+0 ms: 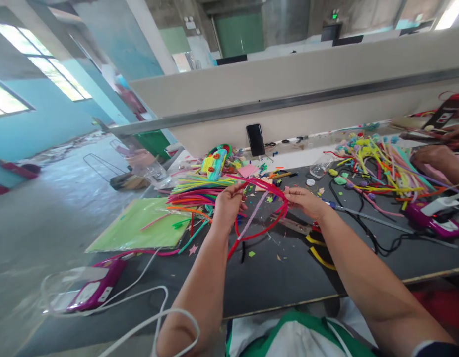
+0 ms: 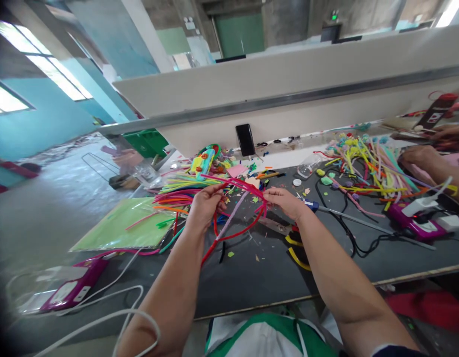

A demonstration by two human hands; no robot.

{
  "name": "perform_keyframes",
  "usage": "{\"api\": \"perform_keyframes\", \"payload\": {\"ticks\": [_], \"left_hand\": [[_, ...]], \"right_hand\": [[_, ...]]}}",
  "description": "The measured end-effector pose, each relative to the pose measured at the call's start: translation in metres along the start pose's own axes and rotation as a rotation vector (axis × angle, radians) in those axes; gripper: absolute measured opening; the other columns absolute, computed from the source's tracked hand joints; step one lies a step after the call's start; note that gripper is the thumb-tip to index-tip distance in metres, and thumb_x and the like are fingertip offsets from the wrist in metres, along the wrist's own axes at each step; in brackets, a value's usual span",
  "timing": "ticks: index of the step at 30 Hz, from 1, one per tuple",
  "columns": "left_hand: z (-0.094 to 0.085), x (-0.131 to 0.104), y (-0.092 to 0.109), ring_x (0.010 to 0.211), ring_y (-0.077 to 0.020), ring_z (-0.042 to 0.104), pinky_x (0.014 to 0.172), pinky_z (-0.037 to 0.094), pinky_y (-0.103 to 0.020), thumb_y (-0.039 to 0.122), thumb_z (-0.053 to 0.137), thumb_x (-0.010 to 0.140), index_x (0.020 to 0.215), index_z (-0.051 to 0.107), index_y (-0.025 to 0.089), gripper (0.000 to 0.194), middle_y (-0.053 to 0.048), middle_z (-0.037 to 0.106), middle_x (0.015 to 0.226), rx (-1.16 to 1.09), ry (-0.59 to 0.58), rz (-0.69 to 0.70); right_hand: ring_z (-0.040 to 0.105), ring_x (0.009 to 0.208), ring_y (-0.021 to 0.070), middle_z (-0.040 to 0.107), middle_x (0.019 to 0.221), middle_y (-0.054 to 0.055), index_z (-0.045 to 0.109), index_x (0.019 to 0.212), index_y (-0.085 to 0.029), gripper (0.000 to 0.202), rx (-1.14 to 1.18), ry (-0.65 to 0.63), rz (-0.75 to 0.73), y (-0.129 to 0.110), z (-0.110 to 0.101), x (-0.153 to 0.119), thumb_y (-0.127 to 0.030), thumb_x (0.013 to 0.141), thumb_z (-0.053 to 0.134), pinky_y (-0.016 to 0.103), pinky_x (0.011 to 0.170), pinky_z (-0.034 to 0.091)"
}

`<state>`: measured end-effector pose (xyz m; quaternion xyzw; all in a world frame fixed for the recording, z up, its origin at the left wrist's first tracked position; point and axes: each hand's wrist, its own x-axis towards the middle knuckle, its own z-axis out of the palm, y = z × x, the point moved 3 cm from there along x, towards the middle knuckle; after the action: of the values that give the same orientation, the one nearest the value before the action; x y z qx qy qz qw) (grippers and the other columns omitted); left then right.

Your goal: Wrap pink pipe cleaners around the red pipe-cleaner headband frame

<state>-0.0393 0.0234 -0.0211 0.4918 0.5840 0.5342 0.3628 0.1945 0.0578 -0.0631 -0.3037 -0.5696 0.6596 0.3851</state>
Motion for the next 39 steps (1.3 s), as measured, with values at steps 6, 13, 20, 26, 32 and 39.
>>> {"api": "perform_keyframes", "payload": {"ticks": [6, 13, 20, 26, 32, 39], "left_hand": [[0.010, -0.022, 0.005, 0.046, -0.0109, 0.060, 0.042, 0.047, -0.020, 0.020, 0.062, 0.077, 0.113, 0.057, 0.012, 0.038, 0.001, 0.059, 0.065, -0.178, -0.134, -0.192], [0.028, -0.029, 0.008, 0.059, -0.0160, 0.068, 0.055, 0.057, -0.026, 0.017, 0.067, 0.072, 0.108, 0.055, 0.013, 0.038, 0.001, 0.060, 0.067, -0.314, -0.231, -0.240], [0.035, -0.029, -0.008, 0.059, -0.0153, 0.067, 0.056, 0.056, -0.026, 0.026, 0.071, 0.067, 0.108, 0.057, 0.013, 0.045, 0.002, 0.060, 0.069, -0.296, -0.185, -0.150], [0.021, -0.025, -0.018, 0.084, -0.0193, 0.066, 0.078, 0.055, -0.036, 0.033, 0.066, 0.075, 0.112, 0.061, 0.015, 0.041, -0.007, 0.066, 0.095, -0.026, -0.133, 0.101], [0.018, -0.020, 0.019, 0.115, -0.0229, 0.051, 0.101, 0.041, -0.039, 0.028, 0.074, 0.069, 0.104, 0.068, 0.020, 0.036, -0.009, 0.061, 0.113, 0.411, -0.081, 0.574], [0.035, -0.006, 0.034, 0.099, -0.0212, 0.059, 0.084, 0.048, -0.030, 0.033, 0.073, 0.071, 0.094, 0.072, 0.020, 0.027, -0.007, 0.065, 0.101, 0.285, -0.303, 0.474]], "right_hand": [[0.056, 0.061, 0.0131, 0.067, 0.075, 0.003, 0.066, 0.088, -0.017, 0.042, 0.087, 0.053, 0.004, -0.001, 0.002, 0.000, -0.056, 0.073, 0.065, 0.028, 0.061, 0.046], [0.051, 0.055, 0.0088, 0.060, 0.064, -0.001, 0.066, 0.085, -0.014, 0.036, -0.047, 0.062, -0.102, -0.007, -0.003, 0.000, -0.046, 0.071, 0.070, 0.022, 0.053, 0.042], [0.050, 0.055, 0.0089, 0.063, 0.069, -0.002, 0.067, 0.103, -0.017, 0.038, -0.273, 0.110, -0.116, -0.009, -0.005, 0.003, -0.033, 0.069, 0.070, 0.023, 0.055, 0.041], [0.056, 0.064, 0.0136, 0.067, 0.073, 0.001, 0.069, 0.099, -0.019, 0.026, -0.751, 0.253, -0.232, -0.015, 0.003, 0.000, -0.033, 0.079, 0.061, 0.025, 0.061, 0.040], [0.055, 0.064, 0.0135, 0.066, 0.071, 0.002, 0.069, 0.099, -0.018, 0.024, -0.908, 0.256, -0.353, -0.022, 0.018, -0.006, -0.031, 0.082, 0.057, 0.024, 0.061, 0.037], [0.049, 0.058, 0.0115, 0.058, 0.063, 0.000, 0.067, 0.087, -0.017, 0.016, -0.988, 0.258, -0.386, -0.024, 0.023, -0.009, -0.027, 0.081, 0.056, 0.023, 0.056, 0.032]]}}
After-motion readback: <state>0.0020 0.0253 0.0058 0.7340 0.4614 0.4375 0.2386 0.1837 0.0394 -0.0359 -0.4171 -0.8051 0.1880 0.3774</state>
